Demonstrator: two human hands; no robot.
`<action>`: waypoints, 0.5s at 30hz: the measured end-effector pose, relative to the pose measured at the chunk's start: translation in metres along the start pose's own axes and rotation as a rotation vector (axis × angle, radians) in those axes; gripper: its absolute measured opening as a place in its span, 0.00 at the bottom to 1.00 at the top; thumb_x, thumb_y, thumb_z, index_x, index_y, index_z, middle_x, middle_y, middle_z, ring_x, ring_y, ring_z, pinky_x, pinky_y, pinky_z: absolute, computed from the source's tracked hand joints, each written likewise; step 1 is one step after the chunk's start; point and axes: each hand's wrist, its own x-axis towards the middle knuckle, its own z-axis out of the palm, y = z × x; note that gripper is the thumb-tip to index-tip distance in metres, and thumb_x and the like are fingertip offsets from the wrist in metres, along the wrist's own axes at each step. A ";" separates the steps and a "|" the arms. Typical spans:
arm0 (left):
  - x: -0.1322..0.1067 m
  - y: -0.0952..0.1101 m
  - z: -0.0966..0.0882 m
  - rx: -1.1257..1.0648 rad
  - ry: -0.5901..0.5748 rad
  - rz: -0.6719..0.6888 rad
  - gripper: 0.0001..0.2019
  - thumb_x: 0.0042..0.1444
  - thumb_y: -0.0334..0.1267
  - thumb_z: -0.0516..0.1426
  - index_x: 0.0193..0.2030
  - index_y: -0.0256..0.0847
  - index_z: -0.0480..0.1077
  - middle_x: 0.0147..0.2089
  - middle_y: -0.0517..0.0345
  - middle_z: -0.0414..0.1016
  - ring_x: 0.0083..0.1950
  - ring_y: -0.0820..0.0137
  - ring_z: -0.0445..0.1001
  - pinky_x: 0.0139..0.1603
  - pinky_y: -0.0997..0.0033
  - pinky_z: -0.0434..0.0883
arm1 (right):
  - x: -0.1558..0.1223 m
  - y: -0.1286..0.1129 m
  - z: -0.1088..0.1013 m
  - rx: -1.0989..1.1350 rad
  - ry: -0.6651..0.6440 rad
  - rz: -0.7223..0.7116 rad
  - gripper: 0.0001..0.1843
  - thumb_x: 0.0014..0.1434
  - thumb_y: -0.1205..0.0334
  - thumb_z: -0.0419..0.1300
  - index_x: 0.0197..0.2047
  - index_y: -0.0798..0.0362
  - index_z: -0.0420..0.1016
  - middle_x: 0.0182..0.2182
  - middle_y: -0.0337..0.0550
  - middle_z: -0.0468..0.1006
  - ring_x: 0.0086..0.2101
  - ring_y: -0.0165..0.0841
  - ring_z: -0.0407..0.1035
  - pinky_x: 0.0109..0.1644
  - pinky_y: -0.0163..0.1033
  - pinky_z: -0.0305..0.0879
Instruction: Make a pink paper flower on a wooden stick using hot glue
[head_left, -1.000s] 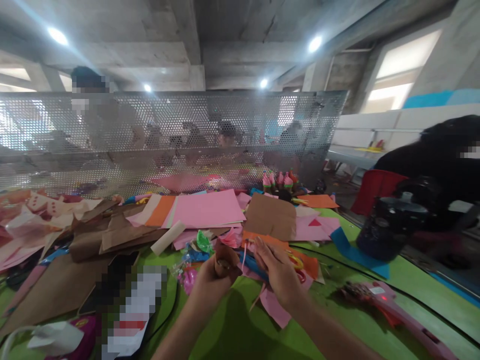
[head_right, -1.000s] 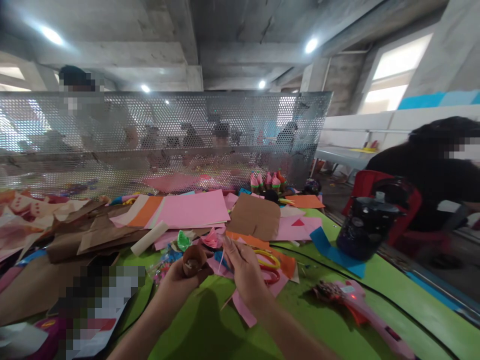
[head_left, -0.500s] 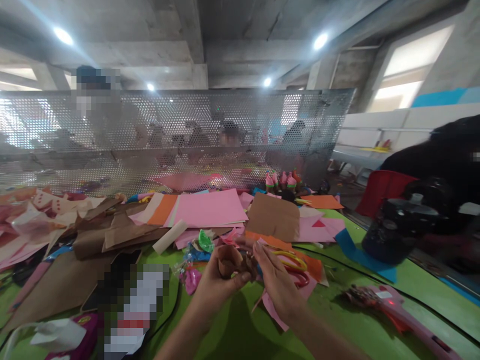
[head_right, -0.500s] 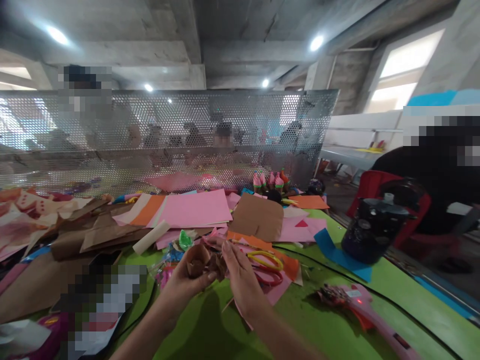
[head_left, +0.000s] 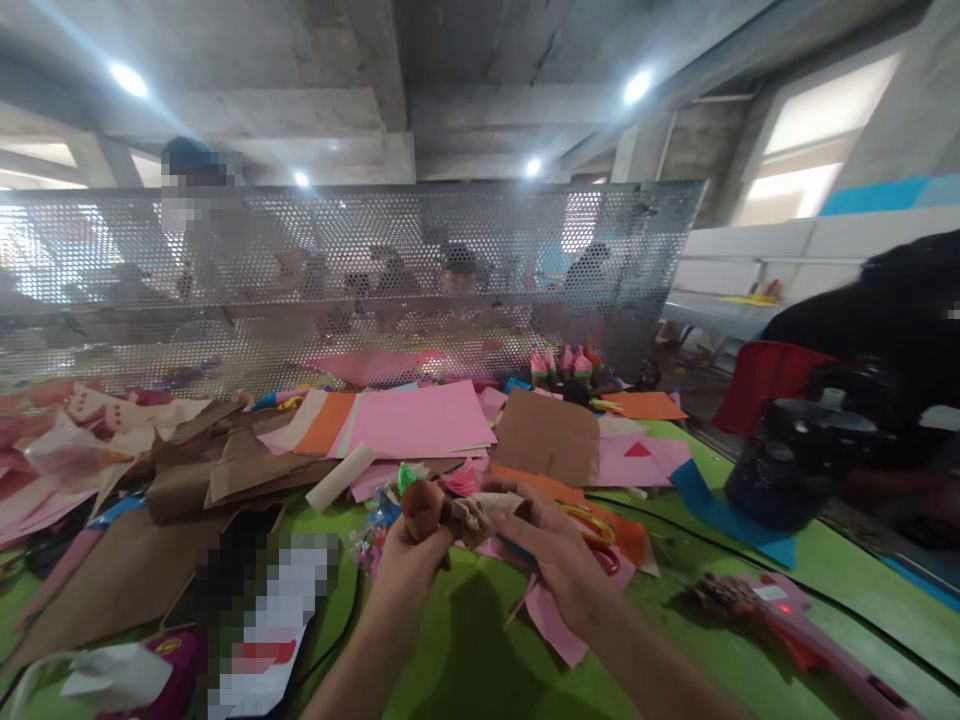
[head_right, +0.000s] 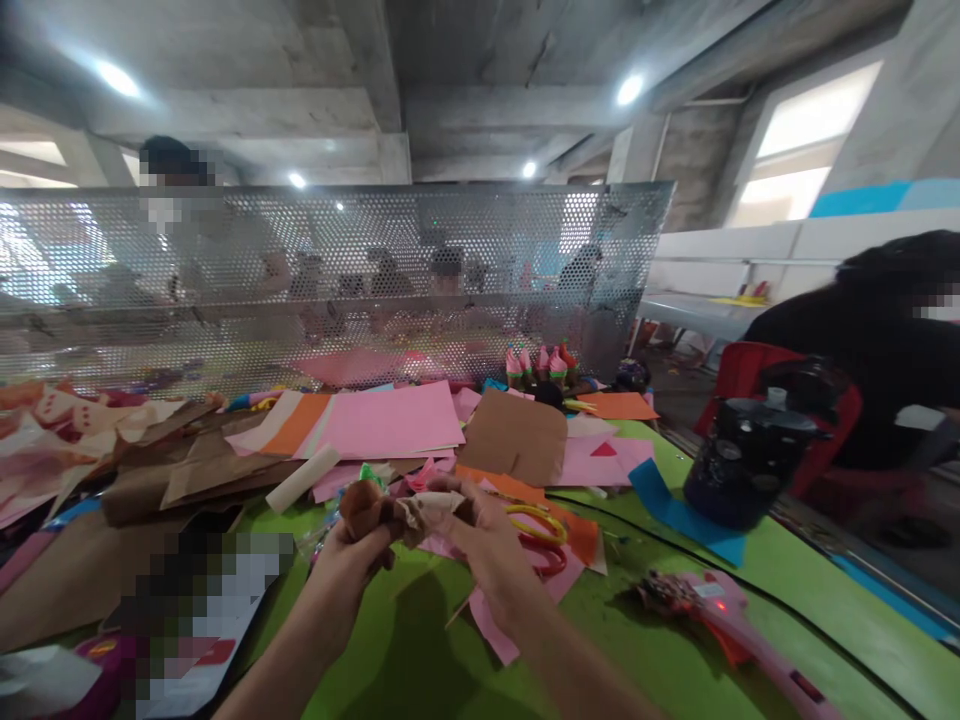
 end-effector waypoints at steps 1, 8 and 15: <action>0.000 0.000 0.000 0.004 0.002 0.006 0.07 0.38 0.35 0.67 0.25 0.38 0.74 0.16 0.68 0.65 0.19 0.77 0.59 0.22 0.76 0.58 | 0.001 0.001 0.000 -0.008 -0.003 -0.004 0.19 0.48 0.50 0.70 0.42 0.49 0.78 0.39 0.43 0.80 0.40 0.40 0.74 0.42 0.43 0.72; -0.010 0.007 0.013 -0.023 -0.016 0.106 0.13 0.36 0.38 0.69 0.30 0.38 0.75 0.25 0.61 0.75 0.28 0.71 0.70 0.30 0.75 0.65 | 0.004 0.002 0.001 -0.169 0.081 -0.164 0.10 0.49 0.56 0.69 0.32 0.52 0.76 0.29 0.41 0.76 0.32 0.37 0.70 0.34 0.39 0.69; -0.009 0.002 0.011 -0.008 -0.057 0.084 0.09 0.35 0.34 0.67 0.22 0.37 0.71 0.18 0.66 0.68 0.22 0.76 0.64 0.25 0.77 0.62 | 0.003 0.004 0.002 -0.016 -0.045 -0.083 0.12 0.51 0.54 0.69 0.34 0.52 0.77 0.26 0.38 0.75 0.28 0.33 0.69 0.33 0.37 0.67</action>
